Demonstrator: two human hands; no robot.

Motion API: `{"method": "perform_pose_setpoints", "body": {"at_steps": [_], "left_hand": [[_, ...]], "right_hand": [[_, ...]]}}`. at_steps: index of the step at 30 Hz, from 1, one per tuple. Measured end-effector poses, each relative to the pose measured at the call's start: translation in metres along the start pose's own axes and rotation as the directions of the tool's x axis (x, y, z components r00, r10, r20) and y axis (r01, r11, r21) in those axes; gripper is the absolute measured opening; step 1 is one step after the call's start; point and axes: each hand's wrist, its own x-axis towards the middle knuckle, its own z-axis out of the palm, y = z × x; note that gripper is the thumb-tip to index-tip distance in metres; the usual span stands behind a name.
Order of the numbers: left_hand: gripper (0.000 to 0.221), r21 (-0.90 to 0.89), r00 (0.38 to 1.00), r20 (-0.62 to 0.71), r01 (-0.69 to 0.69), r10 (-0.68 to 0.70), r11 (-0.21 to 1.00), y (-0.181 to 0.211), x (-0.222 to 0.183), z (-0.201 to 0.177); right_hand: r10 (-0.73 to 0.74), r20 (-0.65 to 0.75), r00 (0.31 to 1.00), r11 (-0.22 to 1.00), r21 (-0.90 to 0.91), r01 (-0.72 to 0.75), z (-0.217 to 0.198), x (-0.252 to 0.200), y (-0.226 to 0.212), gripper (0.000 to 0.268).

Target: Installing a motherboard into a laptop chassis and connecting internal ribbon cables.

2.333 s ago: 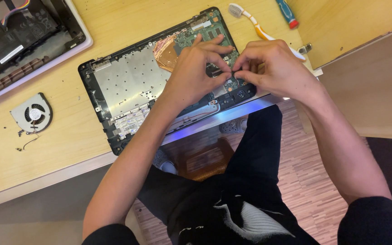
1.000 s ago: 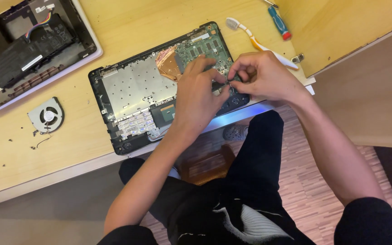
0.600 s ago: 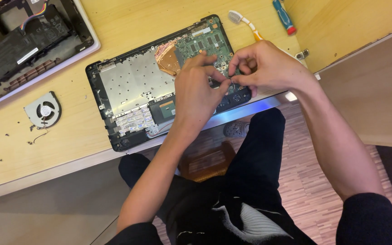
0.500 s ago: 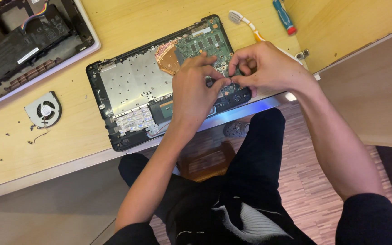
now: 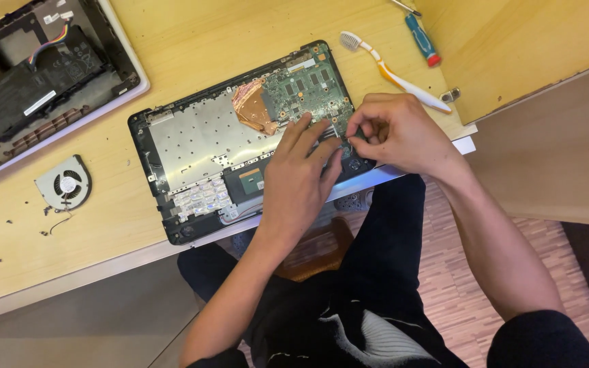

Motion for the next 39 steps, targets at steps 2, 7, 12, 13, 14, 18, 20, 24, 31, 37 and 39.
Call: {"method": "perform_pose_setpoints", "body": {"at_steps": [2,7,12,13,14,18,20,24,31,37,39], "left_hand": [[0.014,-0.006,1.000,0.002,0.002,-0.002,1.000,0.000,0.001,-0.001],[0.014,-0.014,1.000,0.005,0.014,-0.014,1.000,0.002,0.001,-0.003],[0.015,0.033,1.000,0.010,0.013,-0.013,0.999,0.003,0.002,-0.001],[0.015,0.032,1.000,0.012,0.013,-0.014,0.999,0.003,0.000,0.000],[0.015,0.060,1.000,-0.006,-0.011,0.011,0.998,0.003,0.000,0.001],[0.018,0.146,0.997,-0.031,-0.060,0.065,0.987,0.004,-0.001,0.004],[0.018,0.157,0.997,-0.034,-0.063,0.069,0.986,0.003,-0.002,0.005],[0.020,0.195,0.997,-0.040,-0.057,0.066,0.979,0.007,-0.001,0.007],[0.019,0.086,0.998,-0.044,-0.034,0.038,0.996,0.004,-0.002,0.007],[0.018,0.026,0.998,-0.056,-0.016,0.017,1.000,0.001,-0.003,0.006],[0.019,-0.022,1.000,-0.029,-0.009,0.008,1.000,0.002,-0.001,0.002]], "right_hand": [[0.007,-0.010,1.000,1.000,0.003,-0.007,0.001,0.000,-0.005,0.015],[0.037,-0.034,0.999,0.999,0.029,-0.036,0.004,-0.001,0.000,0.015],[0.026,-0.079,0.997,0.998,0.057,-0.021,0.008,-0.001,0.006,0.017],[0.028,-0.078,0.997,0.998,0.058,-0.023,0.009,-0.001,0.005,0.017],[0.019,-0.085,0.996,0.998,0.057,-0.014,0.009,0.000,0.004,0.016],[0.010,-0.089,0.996,0.998,0.067,-0.004,0.009,0.000,0.004,0.015],[0.004,-0.083,0.997,0.998,0.055,0.001,0.008,0.001,0.004,0.015],[-0.009,-0.092,0.996,1.000,-0.007,0.009,0.012,0.000,0.002,0.013],[0.002,-0.095,0.995,1.000,-0.023,-0.004,0.013,0.000,0.000,0.012],[0.012,-0.070,0.997,0.999,-0.049,-0.015,0.008,0.002,-0.003,0.011],[0.062,0.004,0.998,0.998,-0.013,-0.062,0.003,0.003,-0.002,0.022]]}}
